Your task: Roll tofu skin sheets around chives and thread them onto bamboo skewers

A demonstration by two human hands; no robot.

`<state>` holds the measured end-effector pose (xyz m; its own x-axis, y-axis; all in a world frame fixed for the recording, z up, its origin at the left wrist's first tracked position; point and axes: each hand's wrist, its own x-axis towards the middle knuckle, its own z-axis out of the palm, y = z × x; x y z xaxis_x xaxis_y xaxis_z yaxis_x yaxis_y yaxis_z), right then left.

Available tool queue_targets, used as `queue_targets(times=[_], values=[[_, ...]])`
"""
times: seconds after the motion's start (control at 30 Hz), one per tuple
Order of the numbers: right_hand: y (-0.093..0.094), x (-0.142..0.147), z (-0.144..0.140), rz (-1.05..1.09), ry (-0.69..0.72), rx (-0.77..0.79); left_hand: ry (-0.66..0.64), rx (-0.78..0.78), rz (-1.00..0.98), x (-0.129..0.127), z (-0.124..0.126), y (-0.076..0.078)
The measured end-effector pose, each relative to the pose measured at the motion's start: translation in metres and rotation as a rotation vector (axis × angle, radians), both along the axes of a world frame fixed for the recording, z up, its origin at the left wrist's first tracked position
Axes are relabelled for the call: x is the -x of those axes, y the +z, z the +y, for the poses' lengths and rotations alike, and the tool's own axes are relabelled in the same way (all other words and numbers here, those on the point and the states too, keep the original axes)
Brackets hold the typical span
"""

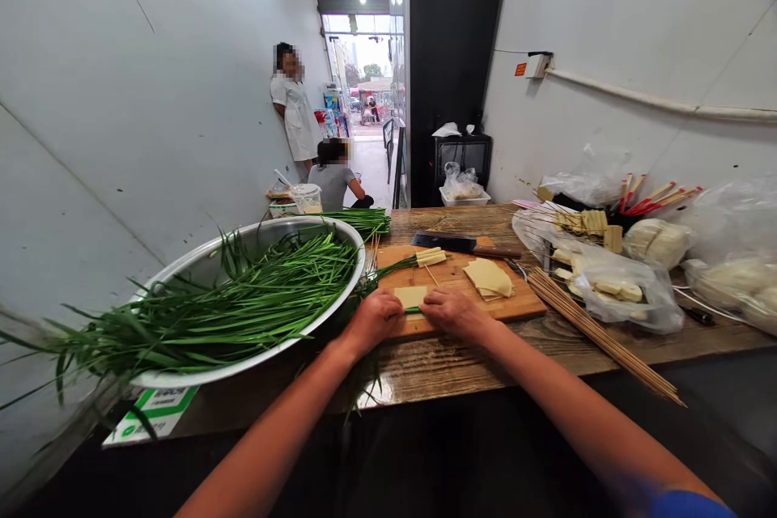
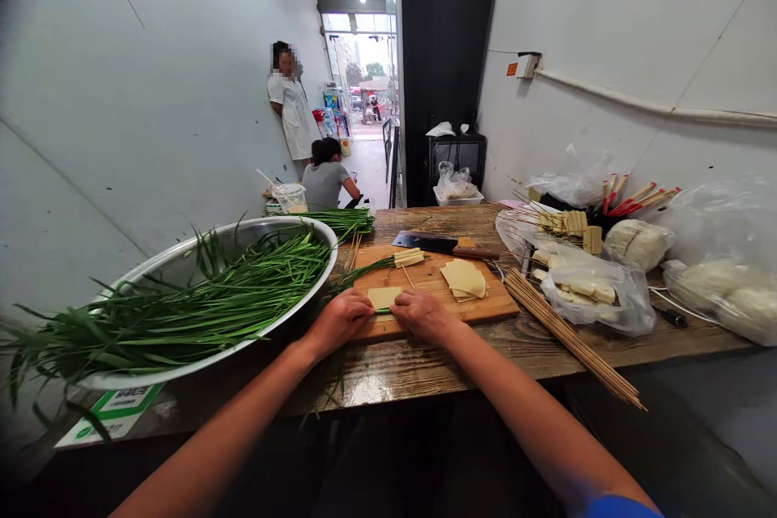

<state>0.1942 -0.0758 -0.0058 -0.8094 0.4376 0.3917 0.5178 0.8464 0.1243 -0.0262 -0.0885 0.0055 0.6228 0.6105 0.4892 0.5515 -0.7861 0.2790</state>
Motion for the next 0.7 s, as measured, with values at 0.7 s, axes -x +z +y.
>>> queue_targets(times=[0.7], values=[[0.017,0.003,0.001,0.069,-0.096,0.29,0.017,-0.082,0.169,-0.002,-0.004,0.001]])
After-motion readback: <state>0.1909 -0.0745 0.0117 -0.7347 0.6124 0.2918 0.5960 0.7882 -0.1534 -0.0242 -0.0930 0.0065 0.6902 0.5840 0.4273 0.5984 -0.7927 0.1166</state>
